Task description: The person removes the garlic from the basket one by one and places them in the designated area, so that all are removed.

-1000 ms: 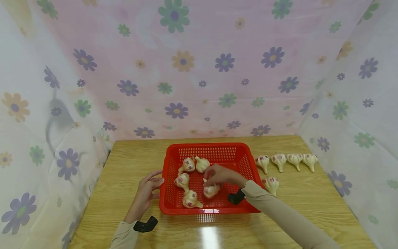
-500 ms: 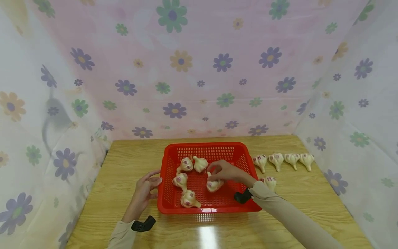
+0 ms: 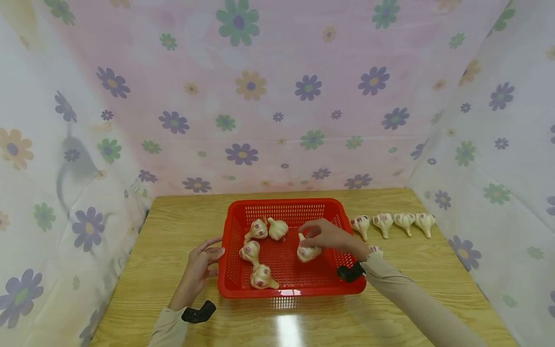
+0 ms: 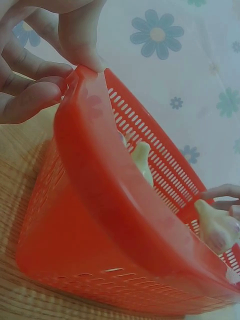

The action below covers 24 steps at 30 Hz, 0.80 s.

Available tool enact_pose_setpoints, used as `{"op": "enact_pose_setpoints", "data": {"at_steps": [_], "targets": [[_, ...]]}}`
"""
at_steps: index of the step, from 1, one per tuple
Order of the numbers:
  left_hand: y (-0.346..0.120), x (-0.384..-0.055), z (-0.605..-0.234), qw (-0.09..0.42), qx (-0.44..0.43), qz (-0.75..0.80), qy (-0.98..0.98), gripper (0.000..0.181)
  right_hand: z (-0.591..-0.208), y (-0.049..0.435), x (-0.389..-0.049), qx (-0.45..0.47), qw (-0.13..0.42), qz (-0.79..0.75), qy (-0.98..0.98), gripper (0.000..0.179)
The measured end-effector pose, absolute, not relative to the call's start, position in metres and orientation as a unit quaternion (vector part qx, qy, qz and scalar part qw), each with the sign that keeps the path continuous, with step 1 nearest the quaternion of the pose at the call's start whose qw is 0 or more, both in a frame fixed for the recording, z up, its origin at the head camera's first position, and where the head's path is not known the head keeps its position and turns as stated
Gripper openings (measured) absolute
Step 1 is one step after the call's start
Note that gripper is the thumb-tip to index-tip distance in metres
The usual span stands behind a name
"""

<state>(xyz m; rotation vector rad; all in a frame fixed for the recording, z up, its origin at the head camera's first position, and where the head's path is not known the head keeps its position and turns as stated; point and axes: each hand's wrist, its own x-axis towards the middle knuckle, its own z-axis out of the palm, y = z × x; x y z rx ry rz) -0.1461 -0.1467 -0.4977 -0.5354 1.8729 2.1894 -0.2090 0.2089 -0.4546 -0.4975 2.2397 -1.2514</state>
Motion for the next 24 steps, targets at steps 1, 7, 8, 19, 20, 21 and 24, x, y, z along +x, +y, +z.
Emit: {"op": "enact_pose_setpoints", "data": {"at_steps": [1, 7, 8, 19, 20, 21, 24], "targets": [[-0.147, -0.146, -0.497, 0.106, -0.181, 0.743, 0.636, 0.045, -0.453, 0.211, -0.209, -0.183, 0.261, -0.463, 0.827, 0.041], [-0.147, -0.145, -0.497, 0.106, -0.179, 0.742, 0.637, 0.045, -0.441, 0.225, -0.206, -0.174, 0.253, -0.462, 0.832, 0.042], [-0.147, -0.145, -0.497, 0.107, -0.179, 0.742, 0.637, 0.045, -0.44, 0.228, -0.206, -0.174, 0.252, -0.463, 0.832, 0.043], [-0.146, -0.145, -0.496, 0.104, -0.18, 0.742, 0.637, 0.044, -0.431, 0.257, -0.206, -0.181, 0.219, -0.445, 0.85, 0.04], [-0.146, -0.145, -0.496, 0.103, -0.179, 0.742, 0.638, 0.044, -0.43, 0.26, -0.207, -0.176, 0.219, -0.447, 0.85, 0.04], [-0.146, -0.145, -0.496, 0.103, -0.179, 0.741, 0.639, 0.044, -0.429, 0.263, -0.207, -0.171, 0.218, -0.448, 0.85, 0.04], [-0.146, -0.145, -0.496, 0.101, -0.178, 0.74, 0.641, 0.044, -0.425, 0.271, -0.207, -0.169, 0.215, -0.447, 0.852, 0.042]]}}
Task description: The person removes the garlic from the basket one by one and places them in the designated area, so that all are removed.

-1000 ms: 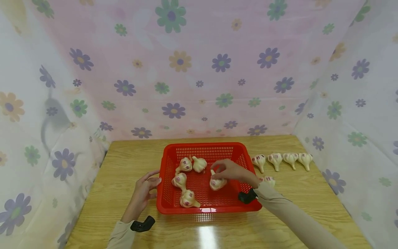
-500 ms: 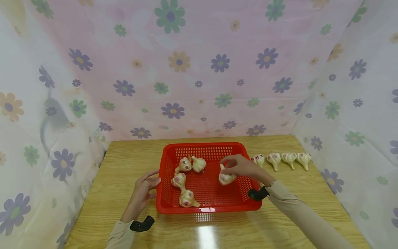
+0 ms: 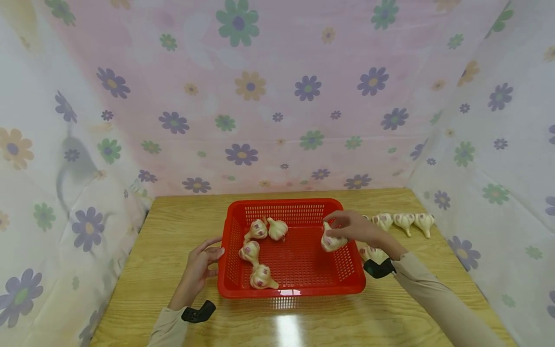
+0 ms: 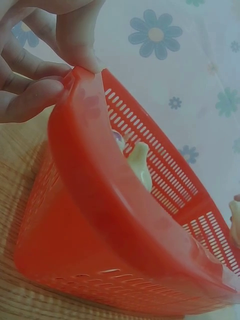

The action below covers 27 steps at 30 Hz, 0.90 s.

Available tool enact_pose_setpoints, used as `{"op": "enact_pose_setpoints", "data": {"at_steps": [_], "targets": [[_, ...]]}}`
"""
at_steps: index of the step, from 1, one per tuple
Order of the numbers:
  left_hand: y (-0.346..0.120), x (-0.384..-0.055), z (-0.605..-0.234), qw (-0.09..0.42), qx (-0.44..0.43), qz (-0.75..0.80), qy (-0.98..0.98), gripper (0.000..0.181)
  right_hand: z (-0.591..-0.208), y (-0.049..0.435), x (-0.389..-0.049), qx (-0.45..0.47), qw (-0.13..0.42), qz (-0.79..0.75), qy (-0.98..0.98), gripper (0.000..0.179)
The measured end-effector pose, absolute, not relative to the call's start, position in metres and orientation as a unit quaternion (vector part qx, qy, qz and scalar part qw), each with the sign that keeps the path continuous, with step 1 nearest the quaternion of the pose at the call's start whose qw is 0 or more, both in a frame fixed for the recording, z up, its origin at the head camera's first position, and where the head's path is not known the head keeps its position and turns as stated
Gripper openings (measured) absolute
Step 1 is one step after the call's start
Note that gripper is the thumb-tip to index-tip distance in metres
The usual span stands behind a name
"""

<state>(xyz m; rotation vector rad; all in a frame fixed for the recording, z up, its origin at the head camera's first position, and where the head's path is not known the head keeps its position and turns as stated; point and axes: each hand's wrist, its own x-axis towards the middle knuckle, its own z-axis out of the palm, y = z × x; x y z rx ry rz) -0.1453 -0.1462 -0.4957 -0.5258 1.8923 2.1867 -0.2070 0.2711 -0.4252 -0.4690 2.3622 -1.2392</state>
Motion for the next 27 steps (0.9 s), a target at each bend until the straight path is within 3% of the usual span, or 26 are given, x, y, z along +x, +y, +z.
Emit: {"op": "enact_pose_setpoints", "data": {"at_steps": [27], "targets": [[-0.146, -0.147, -0.497, 0.101, -0.18, 0.734, 0.647, 0.044, -0.415, 0.326, -0.198, -0.137, 0.195, -0.461, 0.855, 0.054]]}}
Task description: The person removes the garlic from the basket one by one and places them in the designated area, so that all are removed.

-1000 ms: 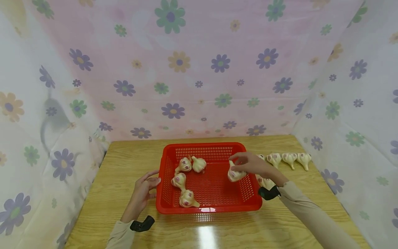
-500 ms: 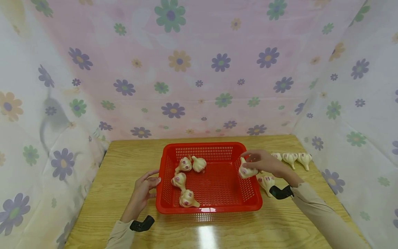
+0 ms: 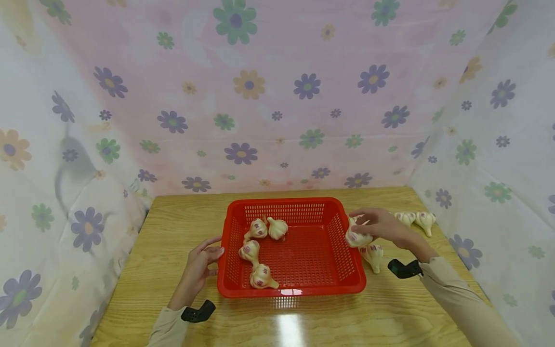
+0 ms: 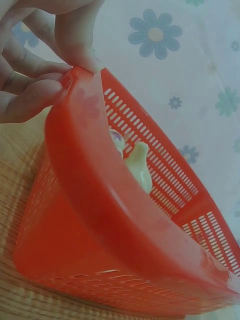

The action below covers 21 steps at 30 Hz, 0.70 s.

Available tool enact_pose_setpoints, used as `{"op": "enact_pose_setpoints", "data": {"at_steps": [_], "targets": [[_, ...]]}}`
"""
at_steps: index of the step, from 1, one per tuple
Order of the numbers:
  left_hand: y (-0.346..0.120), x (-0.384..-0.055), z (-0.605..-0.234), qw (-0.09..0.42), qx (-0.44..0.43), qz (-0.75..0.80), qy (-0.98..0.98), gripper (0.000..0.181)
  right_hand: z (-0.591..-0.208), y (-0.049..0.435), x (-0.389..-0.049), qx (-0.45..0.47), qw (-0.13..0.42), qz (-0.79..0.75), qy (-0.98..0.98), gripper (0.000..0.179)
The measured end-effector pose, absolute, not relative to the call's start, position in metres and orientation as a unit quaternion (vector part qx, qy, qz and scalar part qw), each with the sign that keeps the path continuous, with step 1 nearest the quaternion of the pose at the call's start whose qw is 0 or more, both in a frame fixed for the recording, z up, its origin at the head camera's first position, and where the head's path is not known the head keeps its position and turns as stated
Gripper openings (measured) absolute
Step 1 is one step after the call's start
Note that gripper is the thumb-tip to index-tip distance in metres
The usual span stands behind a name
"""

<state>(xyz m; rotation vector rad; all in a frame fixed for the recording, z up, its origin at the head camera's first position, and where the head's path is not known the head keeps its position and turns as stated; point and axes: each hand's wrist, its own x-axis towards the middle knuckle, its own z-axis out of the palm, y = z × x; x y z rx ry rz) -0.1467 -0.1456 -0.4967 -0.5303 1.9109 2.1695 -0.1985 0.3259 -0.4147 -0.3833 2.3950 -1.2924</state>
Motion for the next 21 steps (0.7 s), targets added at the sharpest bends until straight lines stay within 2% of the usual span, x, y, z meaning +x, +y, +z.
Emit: {"op": "enact_pose_setpoints", "data": {"at_steps": [21], "targets": [[-0.145, -0.147, -0.497, 0.1, -0.182, 0.734, 0.647, 0.043, -0.421, 0.363, -0.193, -0.11, 0.177, -0.454, 0.866, 0.058]]}}
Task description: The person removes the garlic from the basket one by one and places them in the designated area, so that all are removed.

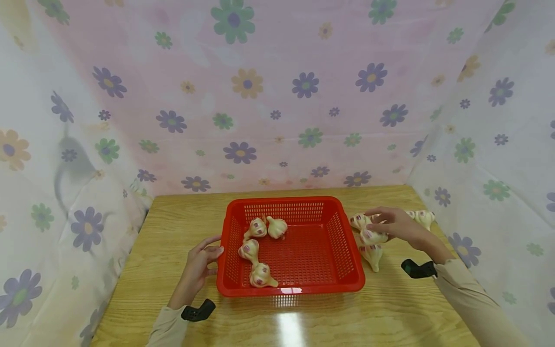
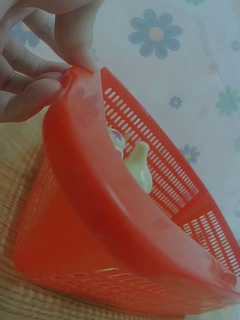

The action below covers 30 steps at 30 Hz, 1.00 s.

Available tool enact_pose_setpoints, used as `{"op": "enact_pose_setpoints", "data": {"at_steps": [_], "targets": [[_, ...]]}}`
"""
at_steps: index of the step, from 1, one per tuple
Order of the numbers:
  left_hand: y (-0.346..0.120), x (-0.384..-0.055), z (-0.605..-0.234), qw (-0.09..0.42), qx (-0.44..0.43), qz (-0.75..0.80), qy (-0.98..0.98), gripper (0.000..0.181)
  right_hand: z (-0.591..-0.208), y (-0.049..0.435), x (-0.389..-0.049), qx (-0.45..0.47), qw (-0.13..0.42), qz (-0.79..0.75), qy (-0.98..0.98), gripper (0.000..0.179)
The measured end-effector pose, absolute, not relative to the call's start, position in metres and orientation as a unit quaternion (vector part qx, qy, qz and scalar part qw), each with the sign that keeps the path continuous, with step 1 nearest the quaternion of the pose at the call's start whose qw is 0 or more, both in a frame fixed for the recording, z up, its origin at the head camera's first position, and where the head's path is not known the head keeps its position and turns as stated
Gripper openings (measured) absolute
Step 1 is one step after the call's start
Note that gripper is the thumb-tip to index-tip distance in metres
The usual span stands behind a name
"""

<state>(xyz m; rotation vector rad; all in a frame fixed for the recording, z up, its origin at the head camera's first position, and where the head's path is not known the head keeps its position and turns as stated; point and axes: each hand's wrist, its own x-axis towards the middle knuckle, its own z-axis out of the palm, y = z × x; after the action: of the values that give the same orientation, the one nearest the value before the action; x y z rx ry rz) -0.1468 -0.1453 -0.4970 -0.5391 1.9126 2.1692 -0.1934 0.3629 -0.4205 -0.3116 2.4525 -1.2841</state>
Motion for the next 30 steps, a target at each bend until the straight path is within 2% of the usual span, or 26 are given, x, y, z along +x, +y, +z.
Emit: {"op": "enact_pose_setpoints", "data": {"at_steps": [20, 30], "targets": [[-0.145, -0.147, -0.497, 0.108, -0.182, 0.737, 0.642, 0.041, -0.436, 0.393, -0.187, -0.072, 0.171, -0.448, 0.874, 0.057], [-0.147, -0.146, -0.497, 0.112, -0.171, 0.745, 0.635, 0.045, -0.447, 0.41, -0.186, -0.061, 0.189, -0.455, 0.868, 0.058]]}}
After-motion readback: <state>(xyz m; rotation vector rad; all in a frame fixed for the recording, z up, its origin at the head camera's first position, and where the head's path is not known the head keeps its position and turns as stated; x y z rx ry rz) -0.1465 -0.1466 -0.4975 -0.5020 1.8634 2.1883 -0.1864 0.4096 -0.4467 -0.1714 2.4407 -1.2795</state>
